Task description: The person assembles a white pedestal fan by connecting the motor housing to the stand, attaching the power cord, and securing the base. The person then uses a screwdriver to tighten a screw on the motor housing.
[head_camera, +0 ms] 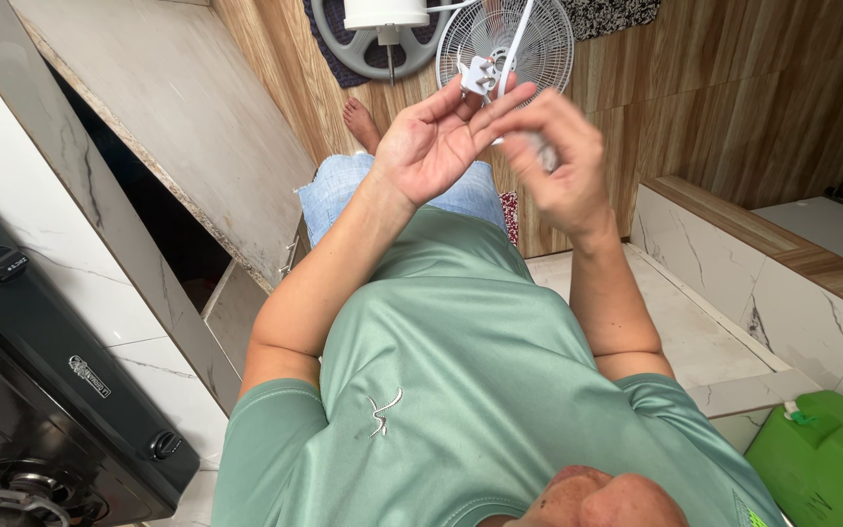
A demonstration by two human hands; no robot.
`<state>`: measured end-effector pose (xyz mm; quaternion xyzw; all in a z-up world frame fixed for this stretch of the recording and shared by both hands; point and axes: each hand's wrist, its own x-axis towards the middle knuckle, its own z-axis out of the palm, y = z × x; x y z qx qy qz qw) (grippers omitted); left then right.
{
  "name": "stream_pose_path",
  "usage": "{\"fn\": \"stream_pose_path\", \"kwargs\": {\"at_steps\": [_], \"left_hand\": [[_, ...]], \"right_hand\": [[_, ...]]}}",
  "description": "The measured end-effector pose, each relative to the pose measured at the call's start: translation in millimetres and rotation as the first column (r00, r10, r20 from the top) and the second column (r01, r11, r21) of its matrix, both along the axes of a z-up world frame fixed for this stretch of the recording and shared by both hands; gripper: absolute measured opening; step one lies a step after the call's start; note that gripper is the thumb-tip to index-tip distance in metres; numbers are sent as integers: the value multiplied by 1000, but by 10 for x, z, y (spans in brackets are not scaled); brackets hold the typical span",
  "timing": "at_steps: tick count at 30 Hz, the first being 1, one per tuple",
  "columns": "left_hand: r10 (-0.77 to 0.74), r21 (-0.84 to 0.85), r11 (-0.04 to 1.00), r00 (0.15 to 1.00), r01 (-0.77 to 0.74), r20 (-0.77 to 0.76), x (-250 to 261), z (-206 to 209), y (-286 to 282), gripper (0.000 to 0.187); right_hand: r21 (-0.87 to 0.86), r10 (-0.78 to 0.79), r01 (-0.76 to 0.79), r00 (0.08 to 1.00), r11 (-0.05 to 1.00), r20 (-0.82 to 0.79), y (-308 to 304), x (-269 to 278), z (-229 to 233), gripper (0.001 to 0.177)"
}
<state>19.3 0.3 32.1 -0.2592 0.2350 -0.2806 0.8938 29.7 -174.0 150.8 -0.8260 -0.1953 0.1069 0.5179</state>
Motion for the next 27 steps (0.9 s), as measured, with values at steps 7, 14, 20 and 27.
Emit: {"fn": "stream_pose_path", "kwargs": {"at_steps": [7,14,20,27], "left_hand": [[21,-68,998,997,-16,74,13,89,30,41],[42,0,999,992,-43,116,42,90,10,40],[50,41,998,991,-55,121,20,25,-1,39],[-12,152,988,990,-10,143,-71,-209,-208,40]], "right_hand": [[-40,151,-151,988,988,-12,149,-27,54,19],[-40,223,-233,961,972,-166,2,-76,-60,9],[230,44,21,961,973,-274,-95,22,-48,23],[244,-258,305,944,920,-208,200,55,-52,37]]}}
